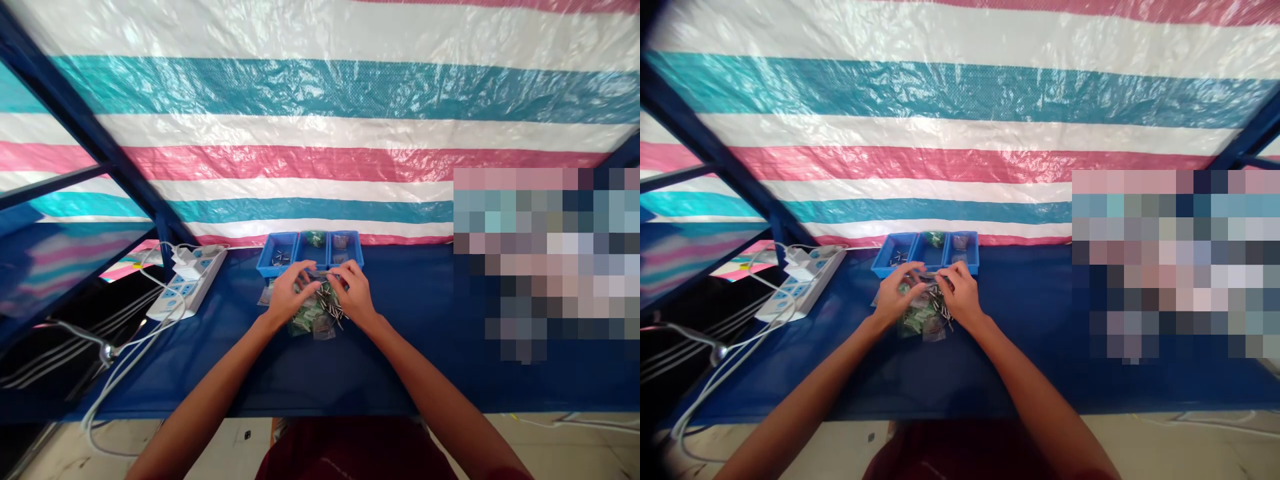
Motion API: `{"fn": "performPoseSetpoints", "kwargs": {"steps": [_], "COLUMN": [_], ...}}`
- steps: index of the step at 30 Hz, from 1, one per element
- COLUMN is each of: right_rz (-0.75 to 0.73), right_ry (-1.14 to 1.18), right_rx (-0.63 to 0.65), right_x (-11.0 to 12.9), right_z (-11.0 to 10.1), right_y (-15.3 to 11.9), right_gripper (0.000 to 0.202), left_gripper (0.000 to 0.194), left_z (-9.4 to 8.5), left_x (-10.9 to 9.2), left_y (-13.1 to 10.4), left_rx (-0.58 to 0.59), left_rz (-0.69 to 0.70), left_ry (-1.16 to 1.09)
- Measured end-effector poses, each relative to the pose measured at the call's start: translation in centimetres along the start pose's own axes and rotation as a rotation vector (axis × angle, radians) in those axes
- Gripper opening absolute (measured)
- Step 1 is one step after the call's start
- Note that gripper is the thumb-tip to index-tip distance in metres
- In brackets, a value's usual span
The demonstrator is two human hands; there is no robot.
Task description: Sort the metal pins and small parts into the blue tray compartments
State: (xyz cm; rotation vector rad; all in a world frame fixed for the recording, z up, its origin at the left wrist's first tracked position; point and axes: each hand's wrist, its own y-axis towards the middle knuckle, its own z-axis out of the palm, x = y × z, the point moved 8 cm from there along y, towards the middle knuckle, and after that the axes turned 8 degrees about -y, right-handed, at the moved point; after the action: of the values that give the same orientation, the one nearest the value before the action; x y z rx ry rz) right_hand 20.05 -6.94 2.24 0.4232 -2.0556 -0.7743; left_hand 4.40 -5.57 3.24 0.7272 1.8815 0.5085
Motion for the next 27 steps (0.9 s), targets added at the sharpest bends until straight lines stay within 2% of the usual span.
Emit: {"fn": "performPoseSetpoints", "kwargs": {"steps": [3,6,9,13,17,22,27], "right_rz": [-0.032,-0.017,0.074,0.256,0.313,0.212,0.165], "right_ry": [-0.009,0.022,0.114,0.366,0.382,0.25,0.166], "right_rx": [0.001,0.038,0.082,0.17,0.181,0.124,0.135], "right_x": [0.3,0.3,-0.6,-2.2,-2.8,-1.7,-1.1], "right_z": [0.0,0.2,0.8,2.4,2.7,1.4,1.2], "right_y": [0.0,0.0,0.0,-0.2,-0.3,0.0,0.1], "right_gripper": [0.022,0.021,0.025,0.022,0.018,0.017,0.018], "left_gripper": [0.017,0.015,0.016,0.021,0.029,0.031,0.029], "left_z": [0.2,0.0,-0.5,-0.4,0.1,0.5,0.4], "left_x": [-1.2,-1.5,-0.6,1.2,2.5,3.2,2.9], "left_y": [-0.1,-0.2,-0.1,-0.1,-0.4,-0.3,0.0], "left_rx": [0.002,-0.037,-0.093,-0.118,-0.128,-0.075,-0.024], "left_rz": [0.124,0.148,0.044,-0.177,-0.314,-0.348,-0.287], "left_ry": [0.114,0.113,0.046,-0.123,-0.275,-0.271,-0.192]}}
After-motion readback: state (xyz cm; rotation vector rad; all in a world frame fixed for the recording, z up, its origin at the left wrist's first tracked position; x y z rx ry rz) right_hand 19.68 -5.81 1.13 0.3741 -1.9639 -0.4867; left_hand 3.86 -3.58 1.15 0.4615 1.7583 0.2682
